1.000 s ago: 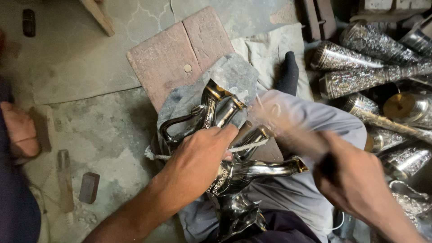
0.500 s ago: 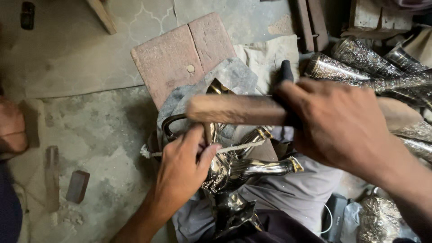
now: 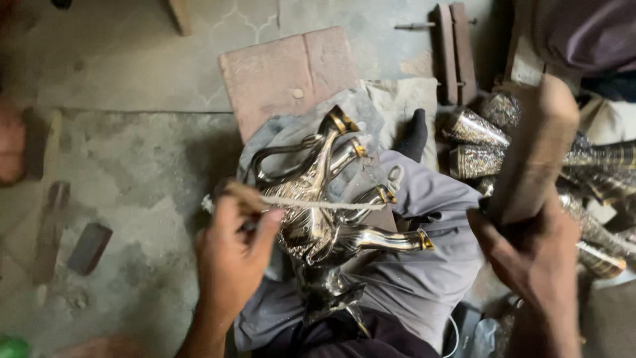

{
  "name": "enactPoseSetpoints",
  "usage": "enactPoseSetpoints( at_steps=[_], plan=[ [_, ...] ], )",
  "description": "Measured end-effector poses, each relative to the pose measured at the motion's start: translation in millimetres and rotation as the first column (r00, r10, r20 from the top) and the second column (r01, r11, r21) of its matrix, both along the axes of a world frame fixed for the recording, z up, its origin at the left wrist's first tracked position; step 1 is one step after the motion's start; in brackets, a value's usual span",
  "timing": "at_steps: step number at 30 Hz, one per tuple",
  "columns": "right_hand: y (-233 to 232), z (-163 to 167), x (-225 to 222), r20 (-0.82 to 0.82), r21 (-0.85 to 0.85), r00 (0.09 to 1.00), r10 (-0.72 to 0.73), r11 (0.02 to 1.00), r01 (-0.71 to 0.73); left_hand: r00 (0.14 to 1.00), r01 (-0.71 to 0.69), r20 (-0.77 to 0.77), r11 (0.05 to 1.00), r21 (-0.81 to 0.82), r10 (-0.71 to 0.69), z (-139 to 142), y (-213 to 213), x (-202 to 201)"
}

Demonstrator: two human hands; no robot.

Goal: The person hammers a silver-colored metal object with a wooden mallet while seated on the floor. They repeatedly strike the object's surface and edges, occasionally repositioning it to access different areas.

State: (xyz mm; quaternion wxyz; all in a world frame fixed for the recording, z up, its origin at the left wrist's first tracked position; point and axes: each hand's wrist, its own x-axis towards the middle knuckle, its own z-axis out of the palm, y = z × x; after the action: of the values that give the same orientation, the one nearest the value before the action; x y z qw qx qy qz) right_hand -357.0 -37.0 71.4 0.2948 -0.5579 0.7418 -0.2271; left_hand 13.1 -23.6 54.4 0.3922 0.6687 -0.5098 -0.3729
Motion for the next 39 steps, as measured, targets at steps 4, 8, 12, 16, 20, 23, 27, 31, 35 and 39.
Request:
enactPoseSetpoints(
  at_steps=[4, 8, 12, 16, 20, 23, 27, 31, 35, 39],
  plan=[
    [55, -89, -47, -0.160, 0.150, 0.976, -0.146, 0.974, 0.170, 0.939, -0.230, -0.240, 0.969, 0.088, 0.245, -21, 45, 20],
    [108, -144, -52, -0.203, 0.311, 0.944, -0.262, 0.896, 0.316, 0.908, -0.266, -0.289, 0.950, 0.165, 0.304, -43, 79, 36],
    [123, -156, -23, 0.084, 0.101, 0.930, -0.359, 0.931, 0.350, 0.899, -0.239, -0.344, 0.962, 0.134, 0.271, -52, 87, 40],
    [115, -144, -13, -0.074, 0.142, 0.934, -0.351, 0.923, 0.358, 0.918, -0.120, -0.381, 0.993, -0.012, 0.106, -47, 66, 34],
    [107, -117, 1, 0.160, 0.236, 0.922, -0.354, 0.920, 0.312, 0.981, 0.091, -0.155, 0.984, -0.151, -0.115, -31, 29, 29],
    [103, -92, 9, 0.037, 0.287, 0.940, -0.340, 0.904, 0.316, 0.943, 0.294, -0.119, 0.947, -0.133, -0.310, -20, -4, 22],
    [97, -58, 23, 0.173, 0.148, 0.933, -0.315, 0.945, 0.292, 0.829, 0.559, 0.158, 0.800, -0.219, -0.536, -11, -34, 22],
    [79, -27, 38, 0.298, 0.011, 0.943, -0.147, 0.988, 0.151, 0.764, 0.645, 0.177, 0.733, -0.215, -0.621, -8, -46, 18],
    [63, -2, 56, 0.303, -0.124, 0.951, 0.054, 0.992, -0.017, 0.711, 0.704, 0.213, 0.678, -0.214, -0.671, -8, -50, 12],
    [53, 8, 72, 0.283, -0.091, 0.959, -0.026, 0.994, 0.054, 0.660, 0.751, 0.258, 0.614, -0.244, -0.705, -9, -54, 11]
  ],
)
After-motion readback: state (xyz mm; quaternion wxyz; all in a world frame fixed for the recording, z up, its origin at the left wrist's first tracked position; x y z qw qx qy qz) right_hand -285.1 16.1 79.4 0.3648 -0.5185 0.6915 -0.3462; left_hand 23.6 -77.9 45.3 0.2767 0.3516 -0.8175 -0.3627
